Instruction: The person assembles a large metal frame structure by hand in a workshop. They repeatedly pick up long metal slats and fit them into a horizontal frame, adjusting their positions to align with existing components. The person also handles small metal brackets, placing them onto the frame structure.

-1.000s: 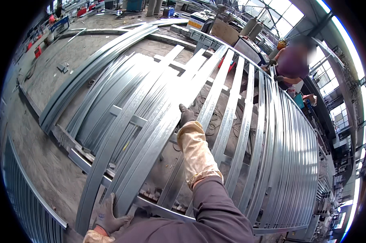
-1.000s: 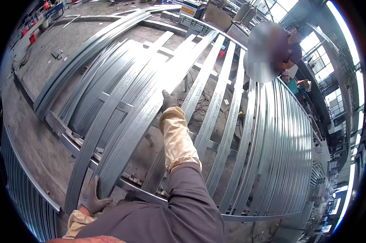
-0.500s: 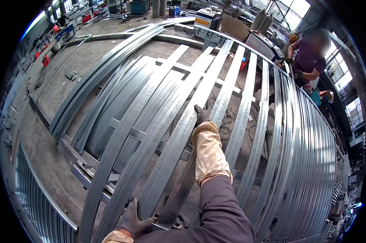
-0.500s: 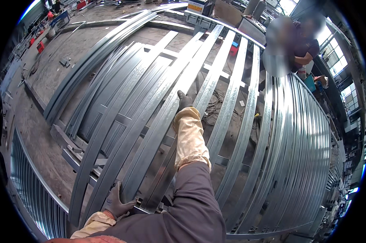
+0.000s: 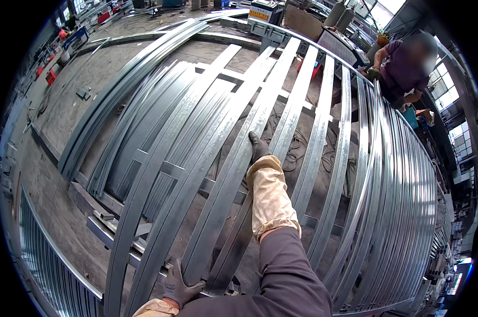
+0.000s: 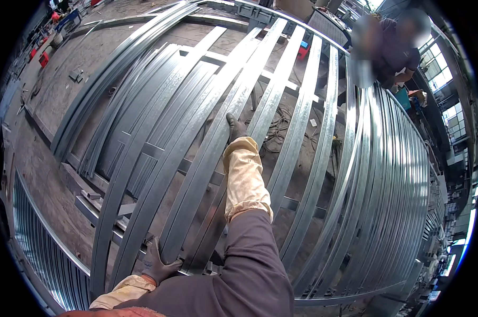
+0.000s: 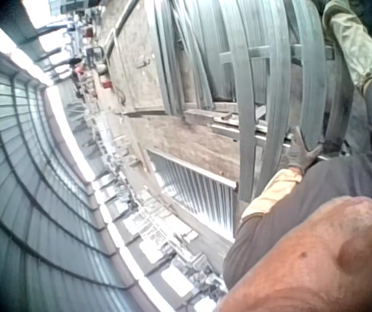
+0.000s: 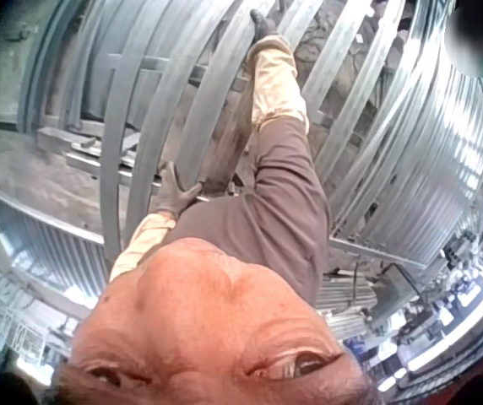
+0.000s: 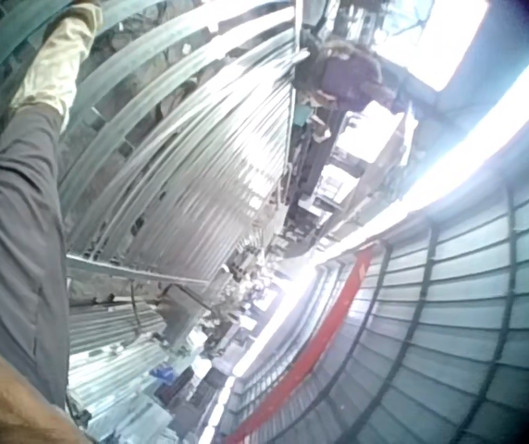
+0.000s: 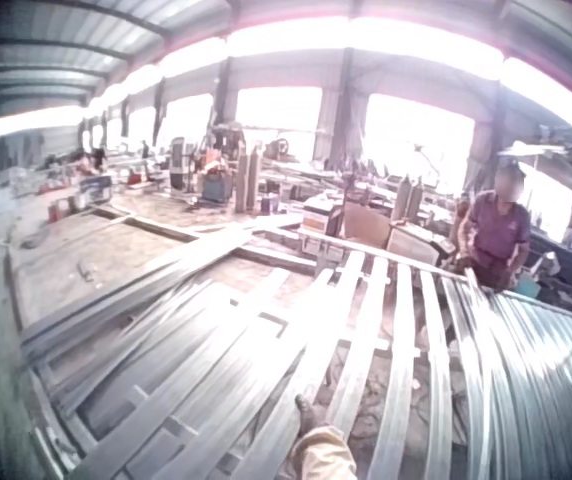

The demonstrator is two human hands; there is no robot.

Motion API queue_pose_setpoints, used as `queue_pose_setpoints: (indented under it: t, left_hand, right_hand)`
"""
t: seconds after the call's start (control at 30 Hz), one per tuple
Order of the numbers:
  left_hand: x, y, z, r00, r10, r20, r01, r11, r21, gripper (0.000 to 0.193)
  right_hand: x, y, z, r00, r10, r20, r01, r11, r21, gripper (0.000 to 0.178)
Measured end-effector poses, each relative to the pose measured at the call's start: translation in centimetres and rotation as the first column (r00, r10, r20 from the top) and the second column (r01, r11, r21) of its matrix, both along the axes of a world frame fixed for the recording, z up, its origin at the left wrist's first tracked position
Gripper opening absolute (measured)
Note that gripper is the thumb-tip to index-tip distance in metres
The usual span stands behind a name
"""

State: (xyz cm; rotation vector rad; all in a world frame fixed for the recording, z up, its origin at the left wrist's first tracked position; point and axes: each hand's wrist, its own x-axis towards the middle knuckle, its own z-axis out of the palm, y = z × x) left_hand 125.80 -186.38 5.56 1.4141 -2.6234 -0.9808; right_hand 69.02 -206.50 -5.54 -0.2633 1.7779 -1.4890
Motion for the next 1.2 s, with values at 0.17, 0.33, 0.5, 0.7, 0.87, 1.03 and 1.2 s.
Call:
queue_pose_setpoints:
  t: [0.17,0.33,0.5,0.7,0.87,1.03,1.2]
  left_hand:
    - [-0.7,-0.4,0.1,0.999,-0.042,0.025,0.044,0.996,-0.081,0.126]
    - [0.3,-0.6,0.6,1.000,0.004,-0.005,-0.004,0.998,0.055,0.127]
    - [-0.5,-1.4,1.4,1.000,-0.022,-0.006,0.022,0.993,0.114,0.131]
    - [-2.5,-1.9,1.0,0.999,-0.027,-0.031,0.032,0.984,0.175,0.128]
    - [-3.2,-2.7,1.6,0.995,0.028,0.099,-0.049,0.976,0.212,0.130]
    - [-4.2,-3.7,0.8,0.997,0.049,0.063,-0.063,0.966,0.251,0.127]
    - [-3.2,-3.8,2.1,0.987,-0.002,0.161,-0.017,0.993,0.118,0.107]
  right_hand:
    - [-2.5,0.7,-1.6,0.997,-0.065,-0.050,0.061,0.996,-0.063,0.062]
    - [0.3,-0.7,-0.8,0.934,0.023,-0.356,-0.006,0.999,0.048,0.064]
    - [-1.1,-0.6,-0.8,0.942,0.039,-0.334,-0.020,0.998,0.059,0.061]
    - [-3.5,-1.6,-2.8,0.994,-0.077,-0.072,0.071,0.994,-0.079,0.064]
    - [0.2,-1.9,-1.2,0.913,-0.087,-0.398,0.140,0.984,0.107,0.077]
    - [7.9,3.0,-4.7,0.990,-0.133,-0.054,0.122,0.979,-0.162,0.086]
    - [21.9,7.8,-0.4,0.961,-0.078,-0.266,0.076,0.997,-0.015,0.077]
